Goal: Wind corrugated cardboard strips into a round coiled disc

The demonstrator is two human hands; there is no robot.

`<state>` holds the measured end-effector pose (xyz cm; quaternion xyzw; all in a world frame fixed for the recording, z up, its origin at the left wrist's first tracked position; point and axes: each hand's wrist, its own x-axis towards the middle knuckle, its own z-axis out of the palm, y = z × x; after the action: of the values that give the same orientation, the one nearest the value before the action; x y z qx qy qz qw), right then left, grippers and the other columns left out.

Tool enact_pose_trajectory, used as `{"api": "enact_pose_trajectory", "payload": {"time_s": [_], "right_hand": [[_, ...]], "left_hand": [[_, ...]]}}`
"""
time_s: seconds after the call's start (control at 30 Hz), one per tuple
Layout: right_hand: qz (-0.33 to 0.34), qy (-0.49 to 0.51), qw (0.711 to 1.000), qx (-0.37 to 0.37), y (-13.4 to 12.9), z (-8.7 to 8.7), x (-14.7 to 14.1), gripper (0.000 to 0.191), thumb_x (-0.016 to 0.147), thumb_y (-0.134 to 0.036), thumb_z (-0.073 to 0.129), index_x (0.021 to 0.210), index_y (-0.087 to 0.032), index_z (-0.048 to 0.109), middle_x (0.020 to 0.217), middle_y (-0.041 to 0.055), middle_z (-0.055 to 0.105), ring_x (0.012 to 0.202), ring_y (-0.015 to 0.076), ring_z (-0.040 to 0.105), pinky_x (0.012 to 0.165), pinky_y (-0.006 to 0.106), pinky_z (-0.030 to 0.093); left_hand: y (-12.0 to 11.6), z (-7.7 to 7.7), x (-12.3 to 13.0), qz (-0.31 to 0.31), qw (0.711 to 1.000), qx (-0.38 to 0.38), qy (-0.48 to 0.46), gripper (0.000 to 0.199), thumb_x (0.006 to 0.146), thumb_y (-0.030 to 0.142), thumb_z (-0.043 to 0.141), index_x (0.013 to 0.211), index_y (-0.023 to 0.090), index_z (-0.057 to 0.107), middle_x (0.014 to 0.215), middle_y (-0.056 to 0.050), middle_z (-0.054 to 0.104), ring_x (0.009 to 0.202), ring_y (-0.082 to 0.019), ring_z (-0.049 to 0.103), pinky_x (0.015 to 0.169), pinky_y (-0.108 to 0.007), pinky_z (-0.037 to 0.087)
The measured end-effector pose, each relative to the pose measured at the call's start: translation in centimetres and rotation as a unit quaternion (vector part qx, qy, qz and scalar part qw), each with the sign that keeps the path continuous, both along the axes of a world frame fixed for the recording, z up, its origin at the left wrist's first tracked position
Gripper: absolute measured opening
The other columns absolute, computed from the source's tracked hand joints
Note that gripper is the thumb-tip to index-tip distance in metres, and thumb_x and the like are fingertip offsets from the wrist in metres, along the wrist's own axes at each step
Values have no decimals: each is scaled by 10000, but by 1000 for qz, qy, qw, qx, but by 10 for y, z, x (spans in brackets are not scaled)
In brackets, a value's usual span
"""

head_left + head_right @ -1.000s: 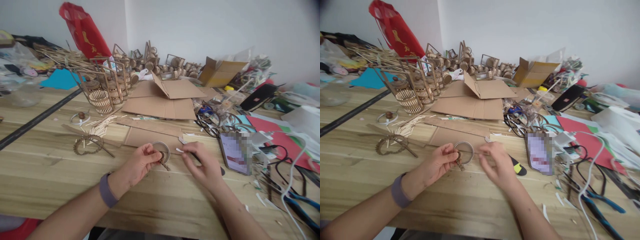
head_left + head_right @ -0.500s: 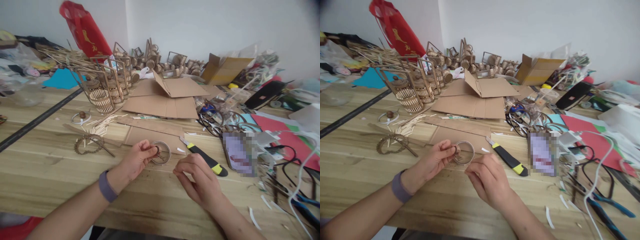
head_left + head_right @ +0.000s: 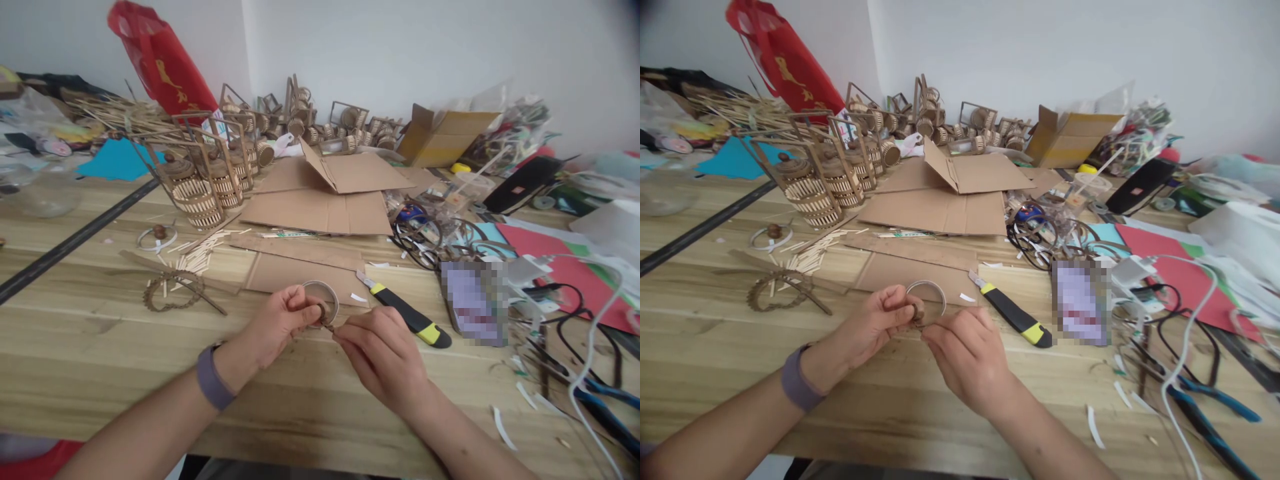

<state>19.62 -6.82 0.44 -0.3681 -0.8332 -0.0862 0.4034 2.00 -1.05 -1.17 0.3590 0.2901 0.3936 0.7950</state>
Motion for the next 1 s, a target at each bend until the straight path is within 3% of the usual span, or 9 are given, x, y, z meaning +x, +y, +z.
{"api": "enact_pose_trajectory", "payload": {"time_s": [0.13,0.43,1.0], "right_hand": [[-11,16,1000,-5,0,1,2,142,912,-72,541,943,-192,611,778,32,679,704,139,623,682,309,465],[-11,41,999,-23,0,1,5,125,892,-91,580,924,-198,634,778,38,671,705,150,630,678,309,486],[22,67,996,-53,3,-2,5,103,903,-125,579,899,-204,645,766,29,669,693,154,628,657,302,494]], "left_hand": [[0,-2,-3,-16,998,48,22,583,622,296,875,613,190,302,783,5,666,653,-76,531,622,-210,383],[1,2,-7,-58,987,126,76,577,677,353,832,610,199,279,756,15,618,646,-85,497,618,-223,367],[-2,8,-12,-82,954,230,173,432,731,199,669,603,209,257,828,-30,650,708,-123,528,632,-233,382]]}}
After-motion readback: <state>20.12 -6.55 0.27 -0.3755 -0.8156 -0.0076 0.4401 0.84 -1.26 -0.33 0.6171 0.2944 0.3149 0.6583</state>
